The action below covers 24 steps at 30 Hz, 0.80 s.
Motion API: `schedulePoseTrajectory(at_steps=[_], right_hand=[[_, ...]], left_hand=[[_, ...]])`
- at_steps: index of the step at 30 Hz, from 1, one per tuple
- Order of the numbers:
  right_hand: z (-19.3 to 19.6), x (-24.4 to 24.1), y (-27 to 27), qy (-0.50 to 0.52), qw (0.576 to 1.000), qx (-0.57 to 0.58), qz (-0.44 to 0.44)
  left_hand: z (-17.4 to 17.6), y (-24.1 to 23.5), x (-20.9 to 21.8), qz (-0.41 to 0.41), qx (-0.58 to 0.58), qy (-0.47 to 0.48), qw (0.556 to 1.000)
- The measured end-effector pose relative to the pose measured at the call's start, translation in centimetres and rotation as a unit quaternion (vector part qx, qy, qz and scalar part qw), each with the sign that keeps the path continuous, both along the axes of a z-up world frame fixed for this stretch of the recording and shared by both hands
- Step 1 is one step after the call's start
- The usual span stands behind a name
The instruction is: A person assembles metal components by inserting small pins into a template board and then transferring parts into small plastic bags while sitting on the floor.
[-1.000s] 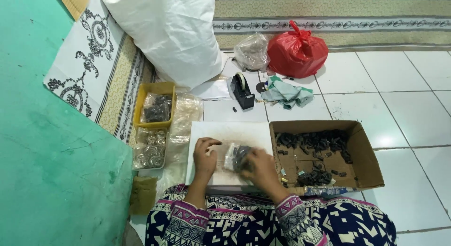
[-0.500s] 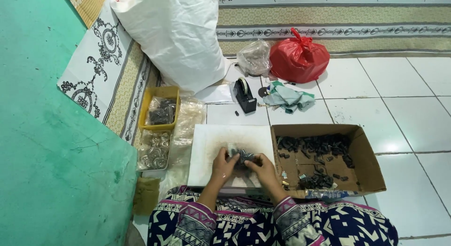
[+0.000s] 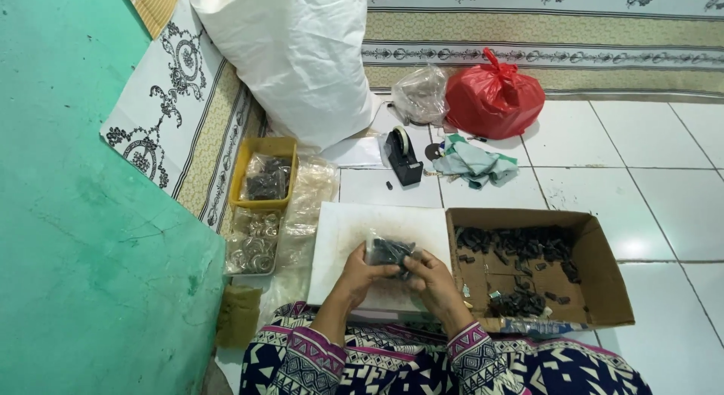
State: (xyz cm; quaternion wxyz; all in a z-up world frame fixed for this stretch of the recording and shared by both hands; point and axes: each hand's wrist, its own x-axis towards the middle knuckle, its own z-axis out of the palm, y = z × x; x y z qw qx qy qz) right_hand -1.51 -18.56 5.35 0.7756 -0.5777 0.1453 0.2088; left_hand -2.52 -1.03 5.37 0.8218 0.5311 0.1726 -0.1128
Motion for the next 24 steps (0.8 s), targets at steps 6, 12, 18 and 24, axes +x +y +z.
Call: schedulePoseTrajectory(at_steps=[6,12,18,24], right_hand=[[-1.7,1.4,0.3,-0.068,0.958,-0.273,0.046],[1.0,1.9,1.0,0.094,0.994,-0.042,-0.04],[-2.3,3.7,1.5,0.064,0.995,0.072,0.02],[-0.3,8.3,8.5,0.035,0.995,0.045,0.078]], left_hand=[[-3.2,0.3,0.7,-0.039,0.219,0.025,0.975],[-0.3,1.2,1.2,0.025,0.064,0.081,0.994],[0.1,3.7,2.5,0.077,-0.133,0.027,0.988],[-0.5,8.1,4.0,0.16,-0.084,0.067,0.981]])
